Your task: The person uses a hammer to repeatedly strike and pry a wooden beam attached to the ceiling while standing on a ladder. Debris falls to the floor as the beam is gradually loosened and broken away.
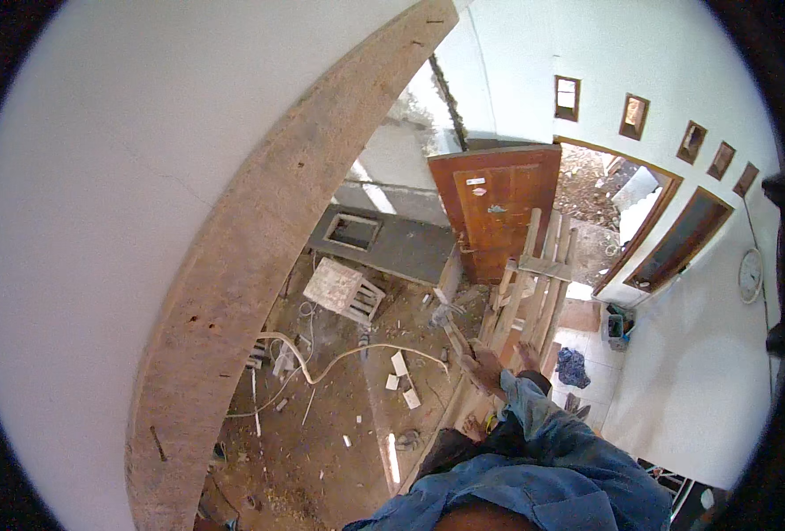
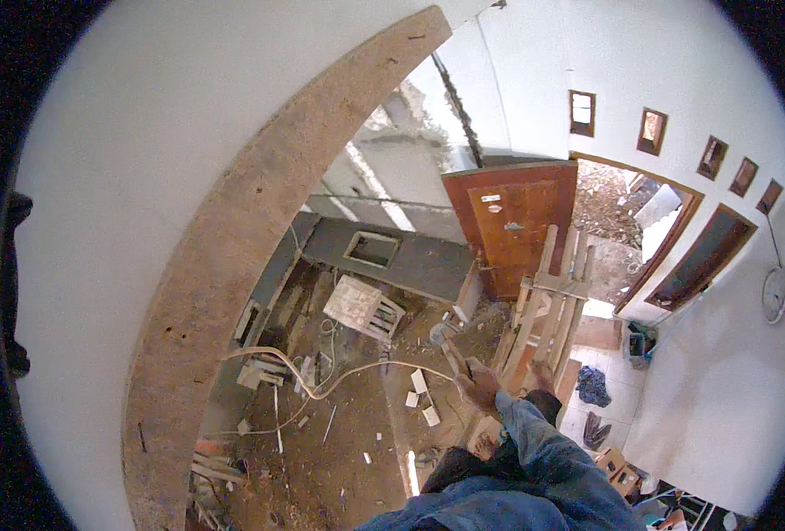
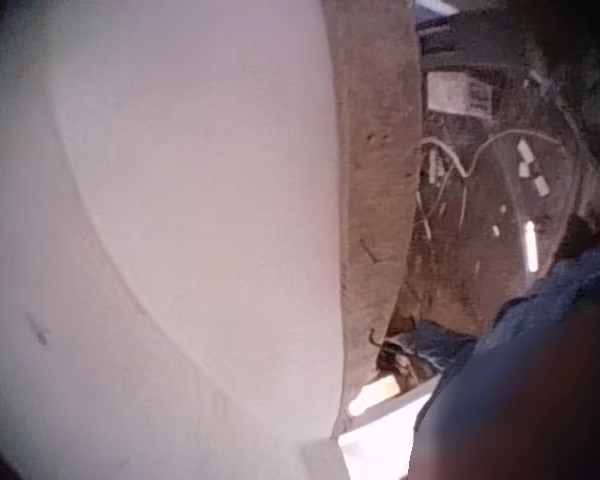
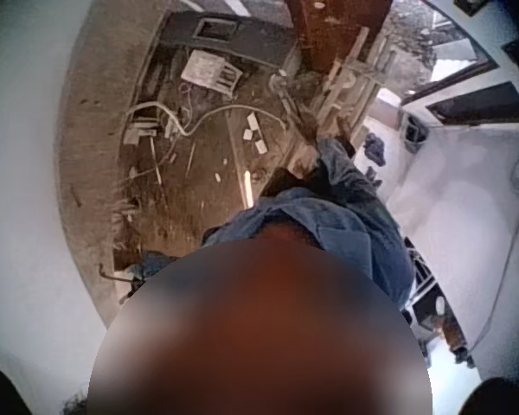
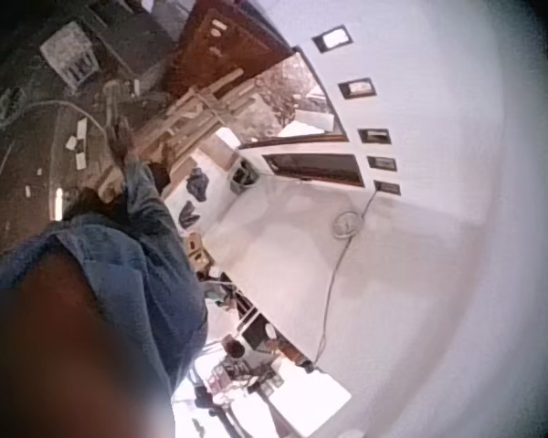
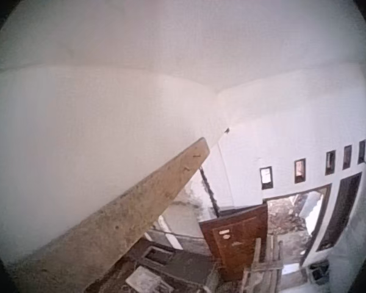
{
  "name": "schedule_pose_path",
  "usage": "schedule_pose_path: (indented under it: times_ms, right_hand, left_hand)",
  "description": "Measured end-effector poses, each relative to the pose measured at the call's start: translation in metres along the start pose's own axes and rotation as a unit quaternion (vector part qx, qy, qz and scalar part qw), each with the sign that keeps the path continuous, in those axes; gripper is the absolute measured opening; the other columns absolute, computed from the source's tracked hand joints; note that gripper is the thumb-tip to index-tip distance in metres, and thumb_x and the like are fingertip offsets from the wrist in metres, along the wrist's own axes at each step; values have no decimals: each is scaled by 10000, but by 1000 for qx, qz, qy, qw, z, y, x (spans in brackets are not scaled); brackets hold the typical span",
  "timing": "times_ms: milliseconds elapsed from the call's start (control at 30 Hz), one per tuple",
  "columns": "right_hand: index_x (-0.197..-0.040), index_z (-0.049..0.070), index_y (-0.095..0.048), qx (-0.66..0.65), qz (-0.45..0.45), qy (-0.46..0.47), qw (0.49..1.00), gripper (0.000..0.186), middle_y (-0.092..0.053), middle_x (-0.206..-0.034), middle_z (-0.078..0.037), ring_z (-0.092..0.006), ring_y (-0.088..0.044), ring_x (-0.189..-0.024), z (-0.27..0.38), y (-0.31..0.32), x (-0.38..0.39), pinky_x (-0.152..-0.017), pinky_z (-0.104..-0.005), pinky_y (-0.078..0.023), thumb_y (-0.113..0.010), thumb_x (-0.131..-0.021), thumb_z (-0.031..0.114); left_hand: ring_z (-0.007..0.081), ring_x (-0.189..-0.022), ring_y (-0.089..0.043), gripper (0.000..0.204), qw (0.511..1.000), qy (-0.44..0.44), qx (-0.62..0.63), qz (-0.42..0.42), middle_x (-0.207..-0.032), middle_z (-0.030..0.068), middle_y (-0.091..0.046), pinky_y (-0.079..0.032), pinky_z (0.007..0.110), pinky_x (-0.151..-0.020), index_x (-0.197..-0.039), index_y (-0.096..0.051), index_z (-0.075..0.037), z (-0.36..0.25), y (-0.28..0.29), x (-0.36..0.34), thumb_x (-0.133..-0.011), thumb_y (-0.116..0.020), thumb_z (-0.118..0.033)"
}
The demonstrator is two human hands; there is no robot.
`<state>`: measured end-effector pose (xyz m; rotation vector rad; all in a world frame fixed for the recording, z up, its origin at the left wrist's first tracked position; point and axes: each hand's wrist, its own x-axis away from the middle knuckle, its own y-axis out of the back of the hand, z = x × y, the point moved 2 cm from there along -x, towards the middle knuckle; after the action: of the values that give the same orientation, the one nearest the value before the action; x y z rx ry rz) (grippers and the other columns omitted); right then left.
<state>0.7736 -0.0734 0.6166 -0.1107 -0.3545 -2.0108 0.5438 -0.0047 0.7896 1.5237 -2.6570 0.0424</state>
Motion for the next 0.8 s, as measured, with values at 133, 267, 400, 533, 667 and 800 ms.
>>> schedule_pose_path:
  times_ms: [133,267,400,533,667,800]
  right_hand:
    - [-1152,10,-537,-53,33,32,998,439,-641,-957,-206,-323,-645,-892,31,-19,-31,-761,-455,-489,-588,-899,366]
    - [-1210,48,-512,-113,105,70,986,389,-553,-780,-50,-133,-534,-563,86,-31,-60,-501,-317,-459,-577,-909,287]
    - [-1307,62,-459,-360,249,78,896,418,-559,-769,-46,-150,-541,-542,148,-42,-55,-483,-338,-449,-522,-1008,347]
    - [-1350,76,-435,-329,336,44,882,440,-503,-730,-5,-89,-475,-502,185,-58,-63,-439,-263,-413,-482,-1036,380]
    - [-1130,85,-479,-372,373,82,846,326,-481,-705,0,-80,-453,-493,206,-74,-73,-427,-258,-397,-463,-1042,398]
    - [-1084,84,-449,-423,378,83,819,322,-465,-692,5,-87,-443,-490,223,-84,-75,-423,-261,-384,-458,-1044,403]
  left_hand:
    - [298,-1279,-442,559,976,-104,-48,-187,-1382,179,-502,-366,451,-1048,-1410,-430,-6,-66,92,-8,-961,-529,-325]
    - [294,-1261,-472,537,893,-205,-126,-380,-1364,180,-526,-394,438,-1038,-1399,-448,-2,-151,189,15,-963,-538,-304]
    - [289,-1244,-503,516,787,-243,-230,-518,-1346,180,-550,-423,424,-1029,-1387,-467,2,-211,252,69,-964,-546,-282]
    - [284,-1226,-534,494,709,-200,-341,-584,-1328,181,-574,-451,410,-1019,-1376,-485,5,-221,281,123,-965,-555,-260]
    - [279,-1209,-564,473,720,-81,-458,-515,-1310,181,-598,-479,396,-1009,-1365,-504,9,-180,264,151,-967,-564,-239]
    - [265,-1153,-616,428,902,199,-295,-244,-1295,171,-622,-527,378,-955,-1327,-551,-6,-116,183,123,-953,-599,-209]
